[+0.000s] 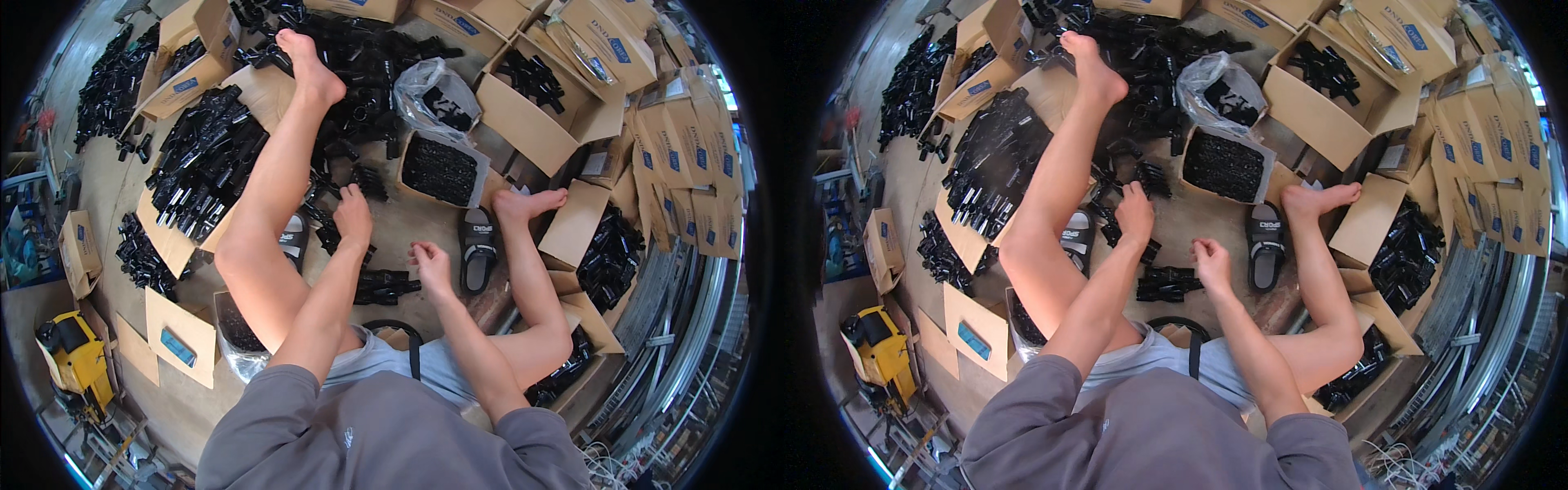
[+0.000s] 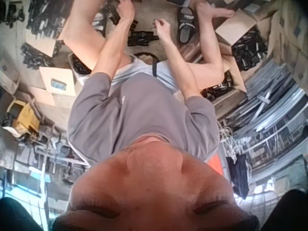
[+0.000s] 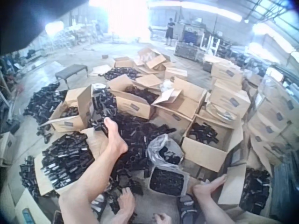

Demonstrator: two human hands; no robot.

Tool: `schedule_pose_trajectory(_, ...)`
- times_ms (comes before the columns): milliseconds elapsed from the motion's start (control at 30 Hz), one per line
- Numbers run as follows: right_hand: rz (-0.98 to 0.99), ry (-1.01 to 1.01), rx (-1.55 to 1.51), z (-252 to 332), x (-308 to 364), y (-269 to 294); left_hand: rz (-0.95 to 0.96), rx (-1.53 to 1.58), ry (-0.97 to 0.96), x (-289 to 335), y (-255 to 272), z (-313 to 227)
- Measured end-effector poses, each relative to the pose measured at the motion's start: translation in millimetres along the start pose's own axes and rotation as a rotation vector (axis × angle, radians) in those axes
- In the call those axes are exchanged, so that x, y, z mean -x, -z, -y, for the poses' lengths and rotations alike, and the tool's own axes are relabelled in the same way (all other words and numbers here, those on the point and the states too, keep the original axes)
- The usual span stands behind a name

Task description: The person sorts black plastic components by hand, taking them from cardboard boxes and placing them into a central container.

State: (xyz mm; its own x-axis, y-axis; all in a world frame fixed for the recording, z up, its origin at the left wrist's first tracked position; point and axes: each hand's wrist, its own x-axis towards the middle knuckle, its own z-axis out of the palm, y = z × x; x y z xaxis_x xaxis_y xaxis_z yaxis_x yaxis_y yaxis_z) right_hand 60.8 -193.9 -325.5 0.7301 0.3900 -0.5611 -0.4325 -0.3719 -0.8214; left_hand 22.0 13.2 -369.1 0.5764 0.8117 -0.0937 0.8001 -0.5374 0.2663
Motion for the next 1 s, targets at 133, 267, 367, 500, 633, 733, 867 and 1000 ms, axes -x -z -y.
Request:
schedule_pose_trajectory(133, 0.051, -0.102, -0.003, -37.3, 15.7, 4.8, 0.095, 0.088, 0.079, 5.7, 2.5, -11.7)
schedule_pose_trajectory(267, 0.091, -0.111, 0.005, -43.6, 25.5, 2.0, 0.082, 0.161, 0.046, 18.8, 13.2, -18.9)
schedule_pose_trajectory(367, 0.069, -0.134, -0.005, -30.4, 25.8, 7.7, 0.190, 0.179, 0.080, 31.9, 26.5, -28.2)
schedule_pose_trajectory(500, 0.054, -0.155, 0.000, -0.5, 25.6, 4.3, 0.344, 0.292, 0.204, 64.0, 23.8, -12.5)
schedule_pose_trajectory(633, -0.061, -0.080, -0.084, 9.9, 34.6, -5.3, 0.578, 0.597, 0.197, 103.2, 42.4, -14.9)
schedule_pose_trajectory(733, -0.045, 0.028, -0.149, -2.1, 32.8, 11.4, 0.834, 1.019, 0.209, 120.0, 60.3, -20.5)
schedule_pose_trajectory(867, 0.058, 0.147, -0.198, 26.8, 52.3, 34.8, 0.913, 1.287, 0.356, 123.9, 100.6, -20.1)
schedule_pose_trajectory(1000, 0.163, 0.121, -0.394, 64.3, 81.5, 48.9, 1.071, 1.554, 0.339, 121.5, 136.6, -26.9)
